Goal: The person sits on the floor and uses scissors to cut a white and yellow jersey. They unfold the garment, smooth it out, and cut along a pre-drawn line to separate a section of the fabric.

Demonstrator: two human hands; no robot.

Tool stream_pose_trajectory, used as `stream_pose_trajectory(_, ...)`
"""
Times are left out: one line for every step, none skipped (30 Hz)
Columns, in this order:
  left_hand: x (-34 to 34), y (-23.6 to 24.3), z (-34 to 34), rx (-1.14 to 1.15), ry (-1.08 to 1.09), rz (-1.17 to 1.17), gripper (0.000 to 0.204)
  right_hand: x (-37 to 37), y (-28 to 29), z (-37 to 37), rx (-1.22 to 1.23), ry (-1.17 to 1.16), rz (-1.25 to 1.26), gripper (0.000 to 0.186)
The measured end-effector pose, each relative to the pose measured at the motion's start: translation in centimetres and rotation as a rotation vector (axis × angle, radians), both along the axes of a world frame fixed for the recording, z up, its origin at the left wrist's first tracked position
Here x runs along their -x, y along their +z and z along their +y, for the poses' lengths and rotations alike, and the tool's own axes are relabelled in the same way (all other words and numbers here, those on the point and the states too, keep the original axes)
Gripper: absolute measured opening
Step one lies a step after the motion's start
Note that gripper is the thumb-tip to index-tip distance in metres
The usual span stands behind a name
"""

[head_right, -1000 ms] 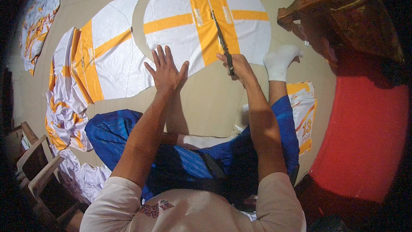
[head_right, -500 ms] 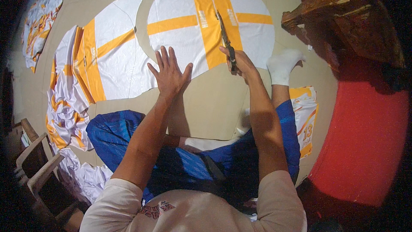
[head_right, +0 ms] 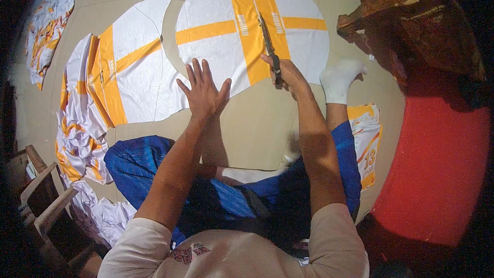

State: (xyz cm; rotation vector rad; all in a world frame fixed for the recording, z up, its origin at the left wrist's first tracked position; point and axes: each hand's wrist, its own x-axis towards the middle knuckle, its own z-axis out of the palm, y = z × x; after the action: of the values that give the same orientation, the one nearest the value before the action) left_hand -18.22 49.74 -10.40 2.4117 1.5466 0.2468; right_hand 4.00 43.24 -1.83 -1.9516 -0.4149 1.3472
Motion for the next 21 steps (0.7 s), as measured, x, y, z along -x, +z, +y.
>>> stream_pose_trajectory(0.1, -0.1, 0.1, -0.013, 0.0, 0.004, 0.092, 0.1, 0.1, 0.3, -0.009, 0.004, -0.015, 0.046)
stream_pose_trajectory(0.1, 0.0, 0.0, -0.024, -0.003, 0.006, 0.092, 0.1, 0.2, 0.6, -0.015, 0.006, -0.033, 0.046)
stream_pose_trajectory(0.0, 0.0, 0.0, -0.023, -0.004, -0.002, 0.092, 0.0, 0.3, 0.8, -0.022, 0.008, -0.051, 0.047)
stream_pose_trajectory(-0.1, 0.1, -0.1, -0.022, -0.005, -0.009, 0.092, 0.0, 0.3, 1.0, -0.025, -0.012, -0.046, 0.046)
stream_pose_trajectory(-0.1, 0.2, -0.2, -0.019, -0.006, -0.015, 0.091, 0.0, 0.2, 1.2, -0.025, -0.03, -0.039, 0.046)
stream_pose_trajectory(0.0, 0.1, -0.1, -0.024, -0.005, -0.01, 0.091, 0.0, 0.1, 1.4, -0.026, -0.049, -0.033, 0.046)
stream_pose_trajectory(0.0, 0.0, -0.1, -0.029, -0.005, -0.005, 0.091, -0.1, 0.0, 1.6, -0.025, -0.038, -0.035, 0.045)
stream_pose_trajectory(-0.1, 0.0, 0.0, -0.033, -0.006, -0.002, 0.09, -0.4, -0.3, 1.6, -0.023, -0.029, -0.039, 0.045)
stream_pose_trajectory(-0.1, 0.0, -0.1, -0.034, -0.006, -0.002, 0.09, -0.6, -0.5, 1.6, -0.021, -0.019, -0.044, 0.045)
stream_pose_trajectory(-0.1, 0.0, -0.1, -0.034, -0.005, -0.002, 0.091, -0.8, -0.8, 1.6, -0.043, -0.04, -0.021, 0.045)
stream_pose_trajectory(-0.1, 0.1, -0.2, -0.035, -0.005, 0.0, 0.091, -0.7, -1.1, 1.6, -0.065, -0.061, 0.004, 0.044)
stream_pose_trajectory(0.0, 0.1, -0.2, -0.037, -0.002, -0.01, 0.09, -0.7, -1.3, 1.6, -0.087, -0.082, 0.029, 0.045)
stream_pose_trajectory(0.0, 0.0, -0.1, -0.04, 0.0, -0.019, 0.09, -0.8, -1.4, 1.5, -0.076, -0.081, -0.001, 0.045)
stream_pose_trajectory(0.0, -0.1, -0.1, -0.04, 0.004, -0.026, 0.09, -0.6, -1.1, 1.6, -0.062, -0.079, -0.029, 0.045)
stream_pose_trajectory(0.0, -0.2, -0.1, -0.044, 0.006, -0.027, 0.09, -0.5, -1.0, 1.5, -0.049, -0.076, -0.058, 0.046)
stream_pose_trajectory(0.0, -0.4, 0.0, -0.048, 0.007, -0.028, 0.09, -0.5, -1.3, 1.5, -0.053, -0.067, -0.061, 0.046)
stream_pose_trajectory(-0.1, -0.3, 0.1, -0.056, 0.007, -0.033, 0.09, -0.7, -1.4, 1.6, -0.062, -0.06, -0.069, 0.046)
stream_pose_trajectory(-0.1, -0.3, 0.0, -0.047, 0.003, -0.023, 0.091, -0.8, -1.5, 1.7, -0.07, -0.052, -0.077, 0.046)
stream_pose_trajectory(-0.1, -0.2, -0.2, -0.038, 0.0, -0.012, 0.091, -0.8, -1.5, 1.5, -0.053, -0.053, -0.074, 0.046)
stream_pose_trajectory(0.0, 0.0, -0.1, -0.036, -0.001, 0.0, 0.092, -0.6, -1.4, 1.6, -0.042, -0.05, -0.069, 0.047)
stream_pose_trajectory(0.0, 0.0, -0.1, -0.033, -0.001, 0.001, 0.092, -0.5, -1.4, 1.7, -0.031, -0.048, -0.065, 0.047)
